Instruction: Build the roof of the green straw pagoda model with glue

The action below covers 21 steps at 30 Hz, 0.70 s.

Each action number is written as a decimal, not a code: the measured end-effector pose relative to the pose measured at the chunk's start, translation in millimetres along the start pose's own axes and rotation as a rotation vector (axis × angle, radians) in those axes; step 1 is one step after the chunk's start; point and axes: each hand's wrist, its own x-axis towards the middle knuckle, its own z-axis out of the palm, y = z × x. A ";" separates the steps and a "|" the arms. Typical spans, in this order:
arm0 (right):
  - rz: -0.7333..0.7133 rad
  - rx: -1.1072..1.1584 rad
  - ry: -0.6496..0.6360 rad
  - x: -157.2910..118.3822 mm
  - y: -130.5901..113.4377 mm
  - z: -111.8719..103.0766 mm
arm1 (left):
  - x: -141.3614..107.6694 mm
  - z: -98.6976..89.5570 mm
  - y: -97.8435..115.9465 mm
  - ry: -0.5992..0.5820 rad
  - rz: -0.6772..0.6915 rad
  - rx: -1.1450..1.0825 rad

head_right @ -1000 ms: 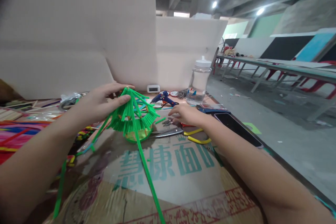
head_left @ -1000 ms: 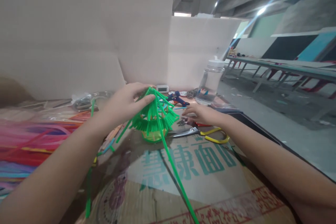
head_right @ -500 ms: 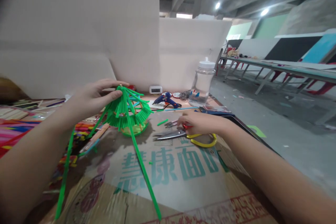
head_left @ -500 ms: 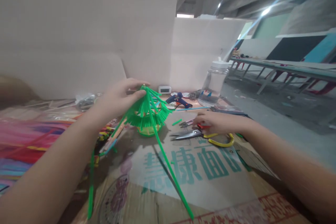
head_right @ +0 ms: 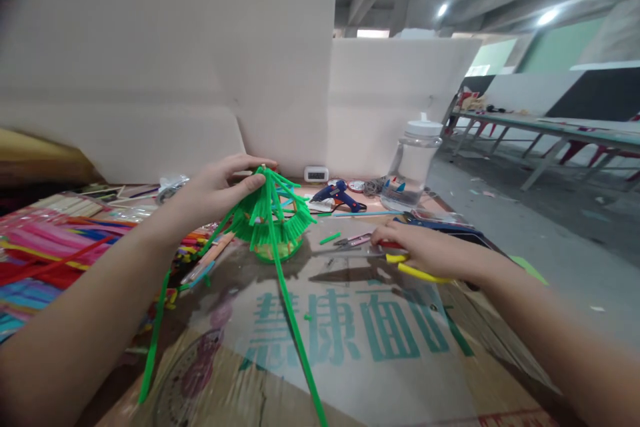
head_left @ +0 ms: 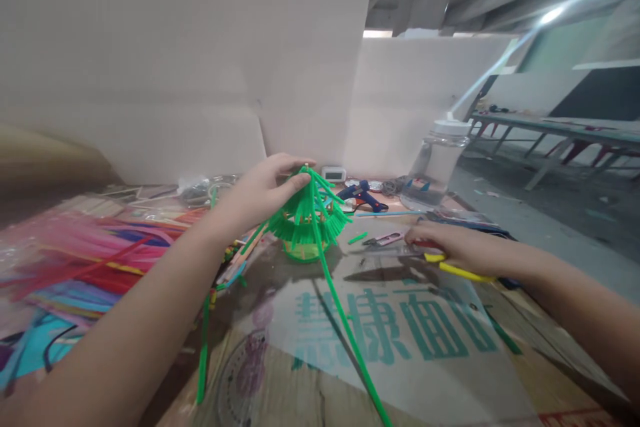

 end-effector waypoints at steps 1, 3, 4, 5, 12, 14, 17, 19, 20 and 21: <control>0.005 0.014 -0.006 -1.7 -3.9 -4.4 | 0.0 0.3 1.6 0.000 -0.004 0.006; 0.000 0.057 -0.037 -5.6 -16.3 -11.4 | 0.1 0.8 5.1 0.005 -0.012 0.014; -0.004 0.088 -0.060 -7.3 -24.0 -13.4 | 0.1 1.0 6.8 0.008 -0.012 0.017; -0.009 0.117 -0.084 -8.4 -31.8 -14.4 | 0.0 1.1 8.4 0.011 -0.009 0.019; 0.087 0.128 -0.091 -4.2 -35.3 -10.1 | -1.4 1.3 14.8 0.011 0.064 0.048; 0.115 0.069 -0.070 -1.7 -21.0 -7.3 | -1.3 2.5 12.5 0.019 0.064 0.065; 0.165 0.033 -0.073 2.4 -4.0 1.7 | -0.4 5.1 4.6 0.068 0.036 0.081; 0.158 0.049 -0.084 5.1 1.7 9.2 | 0.2 5.8 -0.9 0.096 0.034 0.096; 0.140 0.052 -0.088 6.2 3.2 12.6 | 0.4 5.4 -2.9 0.097 0.039 0.105; 0.118 0.049 -0.087 7.1 4.0 15.3 | 0.4 4.6 -4.2 0.092 0.049 0.112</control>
